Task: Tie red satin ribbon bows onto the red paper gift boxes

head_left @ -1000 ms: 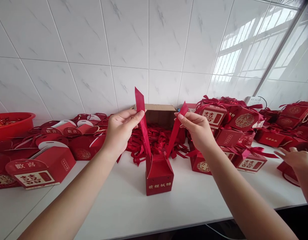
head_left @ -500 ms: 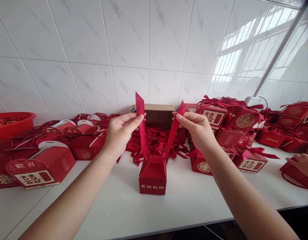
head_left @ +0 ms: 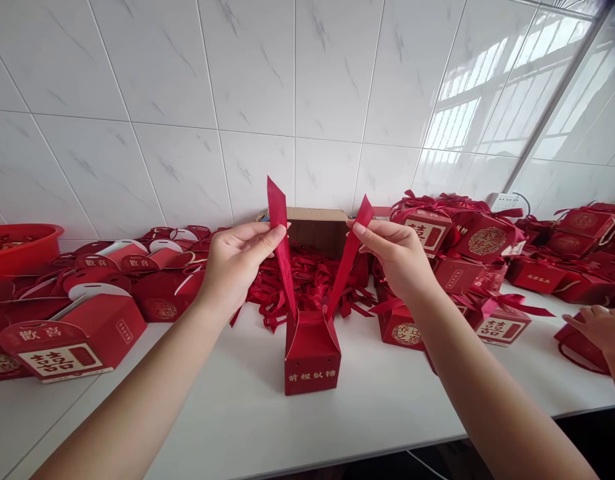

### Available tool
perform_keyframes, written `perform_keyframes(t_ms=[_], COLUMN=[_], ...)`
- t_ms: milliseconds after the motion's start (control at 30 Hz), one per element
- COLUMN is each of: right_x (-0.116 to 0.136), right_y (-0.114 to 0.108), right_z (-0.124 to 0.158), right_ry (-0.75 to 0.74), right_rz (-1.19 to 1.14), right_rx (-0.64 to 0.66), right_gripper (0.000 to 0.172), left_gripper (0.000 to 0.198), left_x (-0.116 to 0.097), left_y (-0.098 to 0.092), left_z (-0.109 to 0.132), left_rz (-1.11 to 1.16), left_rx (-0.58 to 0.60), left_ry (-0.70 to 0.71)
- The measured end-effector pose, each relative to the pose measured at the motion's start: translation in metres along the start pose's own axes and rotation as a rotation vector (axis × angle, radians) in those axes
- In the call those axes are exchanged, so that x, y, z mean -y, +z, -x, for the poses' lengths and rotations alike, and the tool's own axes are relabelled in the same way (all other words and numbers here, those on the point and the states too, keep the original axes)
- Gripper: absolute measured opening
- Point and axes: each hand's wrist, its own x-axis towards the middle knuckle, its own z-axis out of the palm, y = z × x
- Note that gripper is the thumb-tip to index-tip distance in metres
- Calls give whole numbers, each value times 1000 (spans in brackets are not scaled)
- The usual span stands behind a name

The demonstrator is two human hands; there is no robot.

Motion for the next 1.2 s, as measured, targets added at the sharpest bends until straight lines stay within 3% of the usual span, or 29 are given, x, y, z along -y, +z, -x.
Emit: perform_keyframes(t_ms=[167, 433, 500, 600, 733, 967, 1100, 1200], right_x=[0, -1, -1, -3, -8, -16, -18, -19], right_y=[-1, -1, 2, 10, 18, 15, 15, 13], right_z=[1, 2, 3, 5, 9, 20, 22, 20], right_ry=[21, 39, 95, 184, 131, 107, 58, -47], right_rz=[5, 7, -2, 16, 63, -43, -13, 78], right_rx=[-15, -22, 29, 153, 290, 457, 446, 463], right_gripper=[10, 18, 22, 27, 23, 21, 18, 17], left_gripper=[22, 24, 24, 23, 22, 32, 45, 46], left_x=[-1, -2, -3, -9, -15, -9, -5, -3], left_y=[1, 3, 3, 6, 9, 9, 7, 3], left_z=[2, 7, 8, 11, 18, 20, 20, 20], left_rz=[-3, -18, -57, -170, -247, -331, -354, -282], left_rx=[-8, 86, 137, 306, 460, 474, 493, 535], left_ry=[-29, 14, 28, 15, -46, -60, -73, -185])
